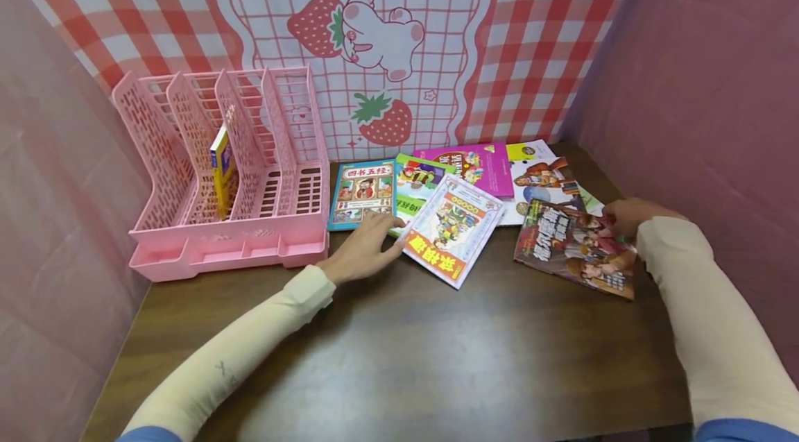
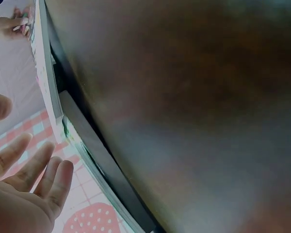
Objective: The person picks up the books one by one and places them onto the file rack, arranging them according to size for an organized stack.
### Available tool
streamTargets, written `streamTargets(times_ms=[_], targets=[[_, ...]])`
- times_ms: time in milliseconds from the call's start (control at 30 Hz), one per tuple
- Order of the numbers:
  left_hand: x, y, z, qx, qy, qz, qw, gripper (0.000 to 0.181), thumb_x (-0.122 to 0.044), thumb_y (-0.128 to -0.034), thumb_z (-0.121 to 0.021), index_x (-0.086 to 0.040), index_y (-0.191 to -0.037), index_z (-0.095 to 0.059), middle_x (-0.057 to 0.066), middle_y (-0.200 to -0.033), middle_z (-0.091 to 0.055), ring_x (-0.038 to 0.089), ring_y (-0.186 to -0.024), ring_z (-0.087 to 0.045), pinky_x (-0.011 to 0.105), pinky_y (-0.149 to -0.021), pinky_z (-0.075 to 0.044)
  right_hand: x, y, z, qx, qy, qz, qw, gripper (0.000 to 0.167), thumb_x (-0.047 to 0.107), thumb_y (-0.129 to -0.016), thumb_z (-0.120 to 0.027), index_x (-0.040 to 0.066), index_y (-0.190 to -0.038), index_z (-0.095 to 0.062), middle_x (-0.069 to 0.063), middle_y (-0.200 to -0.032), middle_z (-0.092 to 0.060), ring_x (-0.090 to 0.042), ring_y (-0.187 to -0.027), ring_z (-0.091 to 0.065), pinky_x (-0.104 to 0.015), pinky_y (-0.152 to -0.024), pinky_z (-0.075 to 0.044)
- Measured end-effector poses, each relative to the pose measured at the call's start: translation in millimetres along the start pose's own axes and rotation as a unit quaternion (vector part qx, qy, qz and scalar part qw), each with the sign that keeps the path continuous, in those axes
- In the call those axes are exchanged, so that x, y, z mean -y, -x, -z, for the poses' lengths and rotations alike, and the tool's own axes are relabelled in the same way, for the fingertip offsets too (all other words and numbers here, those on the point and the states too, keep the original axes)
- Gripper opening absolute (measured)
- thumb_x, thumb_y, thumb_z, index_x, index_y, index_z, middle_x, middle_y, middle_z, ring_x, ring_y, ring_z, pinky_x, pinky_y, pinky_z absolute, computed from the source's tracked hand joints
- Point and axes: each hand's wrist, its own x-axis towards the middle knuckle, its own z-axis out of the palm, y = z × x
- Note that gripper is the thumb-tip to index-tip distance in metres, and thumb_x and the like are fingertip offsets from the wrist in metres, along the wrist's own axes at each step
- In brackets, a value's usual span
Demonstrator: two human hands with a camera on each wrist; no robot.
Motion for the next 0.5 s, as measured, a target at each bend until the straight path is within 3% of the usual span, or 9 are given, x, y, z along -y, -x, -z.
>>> streamTargets(times_ms=[67, 200, 333, 433, 500], targets=[[-0.5, 0.8, -0.2, -0.002, -0.003, -0.001, 1.0000, 0.038, -0.030, -0.1019, -0.063, -0.007, -0.132, -0.062, 0.009, -0.135, -0.061, 0.024, -0.126, -0.049, 0.039, -0.107, -0.044, -1.9, 6.9, 3.1, 0.006, -0.025, 0.018, 0.9995, 0.019, 0.007, -0.094, -0.067, 0.011, -0.083, -0.052, 0.000, -0.075, -0.050, -0.013, -0.061, -0.050, -0.031, -0.057, -0.045], [-1.7, 0.9, 0.7, -0.001, -0.002, -0.001, 1.0000, 0.037, -0.030, -0.1023, -0.062, -0.007, -0.131, -0.061, 0.009, -0.134, -0.061, 0.024, -0.126, -0.049, 0.039, -0.107, -0.043, -12.7, 21.7, 4.7, -0.032, -0.028, 0.052, 0.9977, 0.016, 0.002, -0.094, -0.068, 0.006, -0.086, -0.055, -0.002, -0.077, -0.053, -0.006, -0.068, -0.047, -0.027, -0.063, -0.039], [-3.5, 0.8, 2.8, 0.005, 0.007, 0.004, 1.0000, 0.037, -0.029, -0.1021, -0.063, -0.007, -0.132, -0.062, 0.009, -0.132, -0.061, 0.024, -0.122, -0.050, 0.038, -0.103, -0.046, -27.4, 37.7, 0.4, -0.075, -0.068, 0.025, 0.9945, 0.013, -0.001, -0.094, -0.067, -0.010, -0.102, -0.060, -0.007, -0.093, -0.063, 0.001, -0.079, -0.049, -0.026, -0.065, -0.043], [-4.5, 0.0, 4.4, 0.003, 0.013, 0.006, 0.9999, 0.037, -0.029, -0.1018, -0.063, -0.007, -0.132, -0.062, 0.009, -0.130, -0.062, 0.023, -0.117, -0.051, 0.037, -0.098, -0.048, -35.6, 46.3, -3.7, -0.080, -0.152, -0.016, 0.9849, 0.021, 0.000, -0.099, -0.061, -0.008, -0.119, -0.060, -0.005, -0.099, -0.065, 0.000, -0.079, -0.053, -0.028, -0.064, -0.049], [-4.7, -0.7, 5.3, 0.003, 0.017, 0.005, 0.9998, 0.037, -0.028, -0.1018, -0.063, -0.006, -0.131, -0.062, 0.009, -0.129, -0.062, 0.022, -0.114, -0.051, 0.037, -0.096, -0.048, -39.3, 50.4, -6.3, -0.083, -0.205, -0.033, 0.9748, 0.016, 0.004, -0.103, -0.057, -0.003, -0.117, -0.060, 0.000, -0.092, -0.063, -0.005, -0.074, -0.054, -0.029, -0.060, -0.049]])
